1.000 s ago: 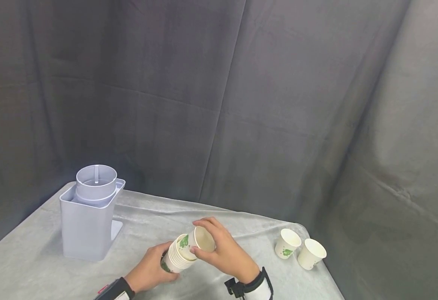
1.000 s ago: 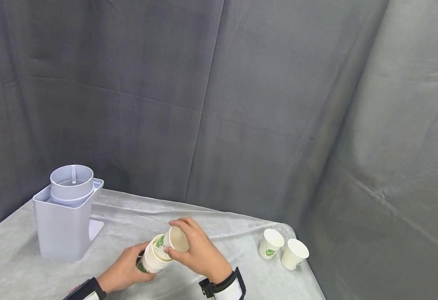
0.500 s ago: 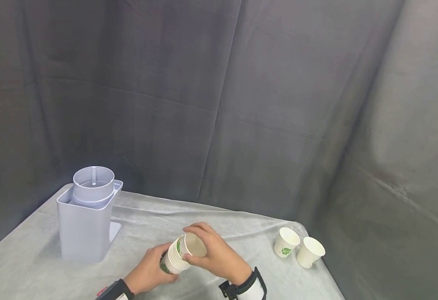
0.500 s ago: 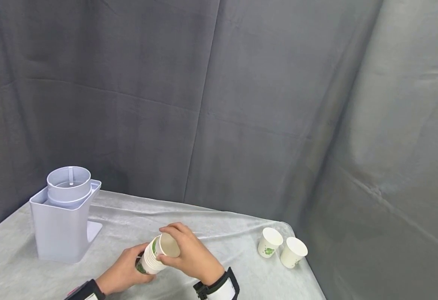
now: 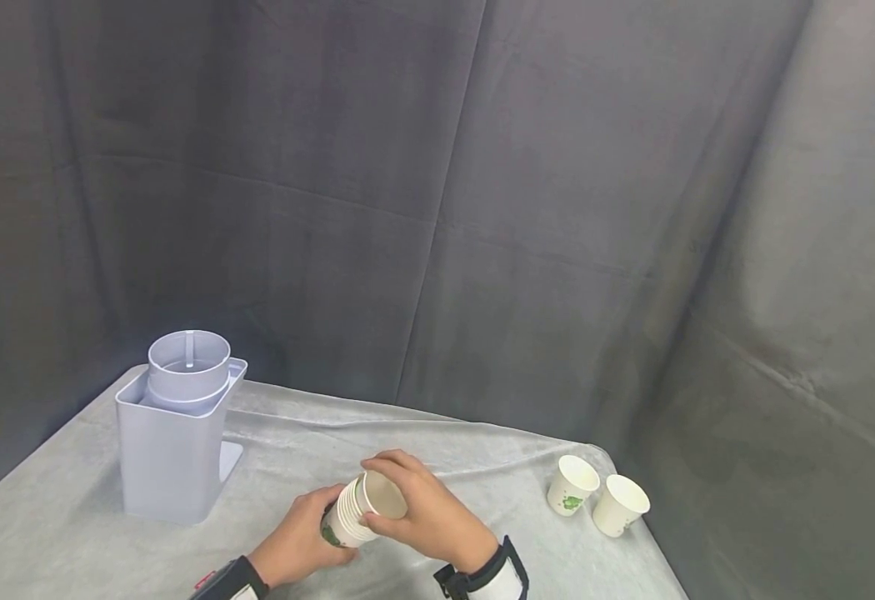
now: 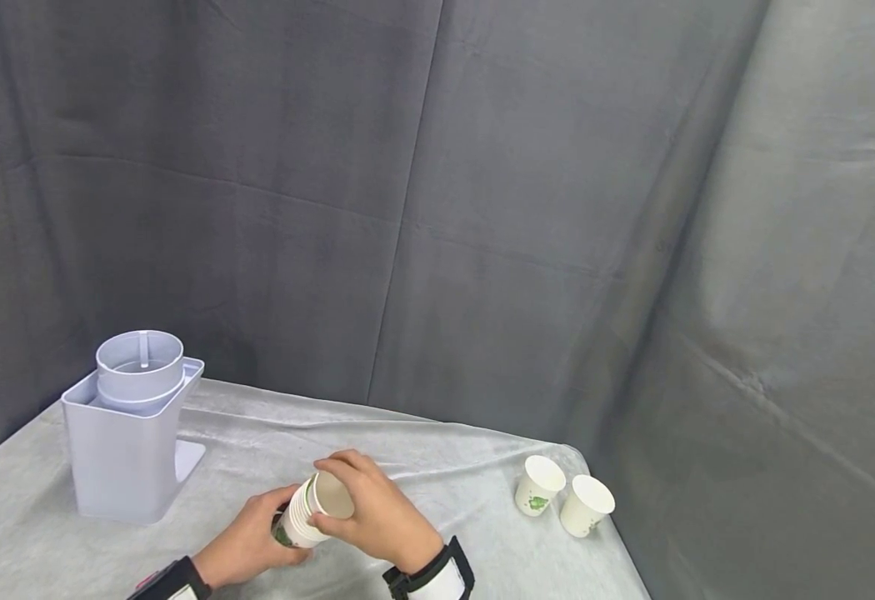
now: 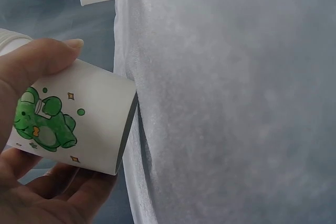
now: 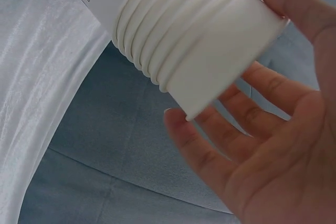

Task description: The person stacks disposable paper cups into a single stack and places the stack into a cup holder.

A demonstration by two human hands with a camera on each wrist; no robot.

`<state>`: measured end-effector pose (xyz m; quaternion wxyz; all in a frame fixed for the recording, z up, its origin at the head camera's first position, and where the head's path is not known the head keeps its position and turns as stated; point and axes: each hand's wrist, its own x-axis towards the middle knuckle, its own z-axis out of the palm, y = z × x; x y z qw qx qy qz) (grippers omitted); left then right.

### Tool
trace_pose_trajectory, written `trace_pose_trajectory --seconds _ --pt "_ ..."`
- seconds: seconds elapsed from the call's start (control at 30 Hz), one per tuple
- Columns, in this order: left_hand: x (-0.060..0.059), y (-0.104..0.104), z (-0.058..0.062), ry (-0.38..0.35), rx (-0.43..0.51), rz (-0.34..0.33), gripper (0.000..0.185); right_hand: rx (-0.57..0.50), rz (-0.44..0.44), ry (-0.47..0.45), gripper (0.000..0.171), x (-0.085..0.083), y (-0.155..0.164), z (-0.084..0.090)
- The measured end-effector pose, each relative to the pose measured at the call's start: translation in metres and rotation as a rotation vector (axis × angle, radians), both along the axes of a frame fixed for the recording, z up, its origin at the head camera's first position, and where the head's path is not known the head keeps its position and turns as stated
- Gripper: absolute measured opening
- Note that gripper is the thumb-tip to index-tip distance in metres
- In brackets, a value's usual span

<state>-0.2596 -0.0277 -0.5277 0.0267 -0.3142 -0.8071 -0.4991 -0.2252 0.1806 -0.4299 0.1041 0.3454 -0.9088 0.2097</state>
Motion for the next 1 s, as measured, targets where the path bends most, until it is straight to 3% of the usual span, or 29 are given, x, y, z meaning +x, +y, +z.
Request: trace_pose_trajectory --seconds 0.43,0.8,1.0 --pt "-0.0008 0.0026 0.0000 0.001 0.004 -0.023 0.075 0.115 -0.039 -0.059 0.061 0.0046 0.0003 0.0002" --pt "-0.0009 0.0029 -0.0008 0.040 -0.006 -0.014 0.067 0.134 -0.054 -0.103 0.064 0.0061 0.0024 -0.0013" --pt "0.0004 0.0028 0.0000 0.048 0.002 -0.001 0.067 0.131 -0.032 -0.068 0.063 0.0050 0.0018 -0.0017"
